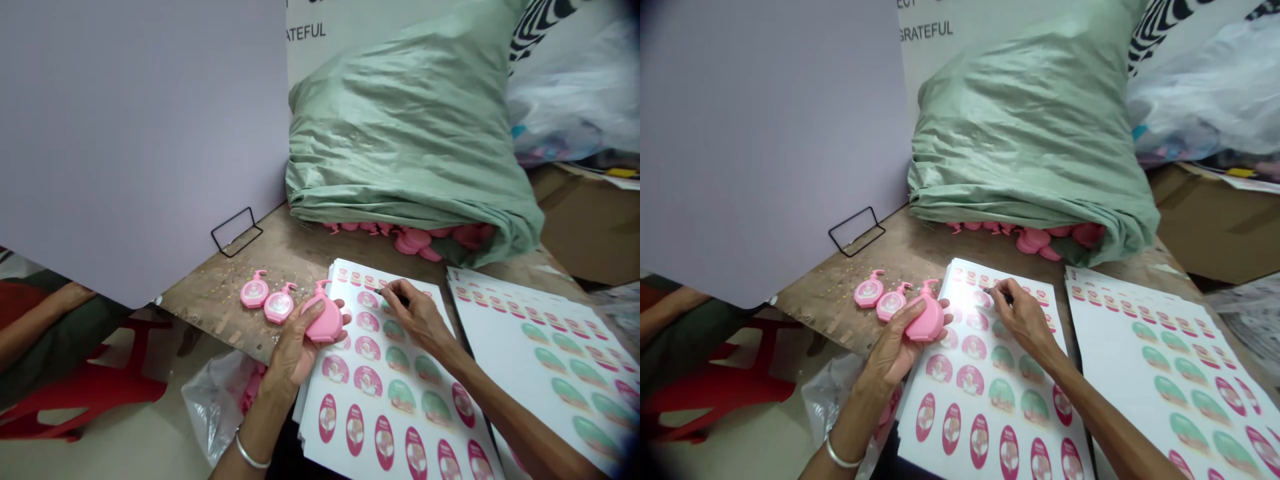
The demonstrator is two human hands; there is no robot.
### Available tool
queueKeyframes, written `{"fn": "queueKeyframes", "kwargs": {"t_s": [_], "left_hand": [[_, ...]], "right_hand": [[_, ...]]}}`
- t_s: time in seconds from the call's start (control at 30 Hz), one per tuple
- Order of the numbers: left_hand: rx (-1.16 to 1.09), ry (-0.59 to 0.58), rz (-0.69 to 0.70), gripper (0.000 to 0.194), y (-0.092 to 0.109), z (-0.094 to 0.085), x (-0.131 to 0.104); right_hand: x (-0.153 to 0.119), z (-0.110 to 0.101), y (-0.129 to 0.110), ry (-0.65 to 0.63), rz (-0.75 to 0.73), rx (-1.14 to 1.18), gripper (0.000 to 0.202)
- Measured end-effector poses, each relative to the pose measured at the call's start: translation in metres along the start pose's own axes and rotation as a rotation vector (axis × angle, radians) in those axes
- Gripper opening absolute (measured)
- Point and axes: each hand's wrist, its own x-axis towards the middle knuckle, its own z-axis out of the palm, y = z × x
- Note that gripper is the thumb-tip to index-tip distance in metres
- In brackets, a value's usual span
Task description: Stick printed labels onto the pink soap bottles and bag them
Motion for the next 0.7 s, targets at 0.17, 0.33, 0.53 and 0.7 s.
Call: {"fn": "queueKeyframes", "kwargs": {"t_s": [0.17,0.33,0.53,0.7], "left_hand": [[0.148,-0.024,-0.012,0.048,-0.01,0.007,0.008],[0.337,0.019,0.06,0.048,-0.024,0.015,0.025],[0.407,0.022,0.092,0.044,-0.038,0.01,0.042],[0.398,0.016,0.078,0.044,-0.038,0.008,0.044]], "right_hand": [[0.002,0.013,0.027,0.118,-0.064,-0.28,0.021],[-0.001,0.019,0.034,0.207,-0.214,-0.487,0.021],[-0.005,0.02,0.034,0.231,-0.221,-0.483,0.016],[-0.003,0.019,0.038,0.2,-0.182,-0.402,0.015]]}}
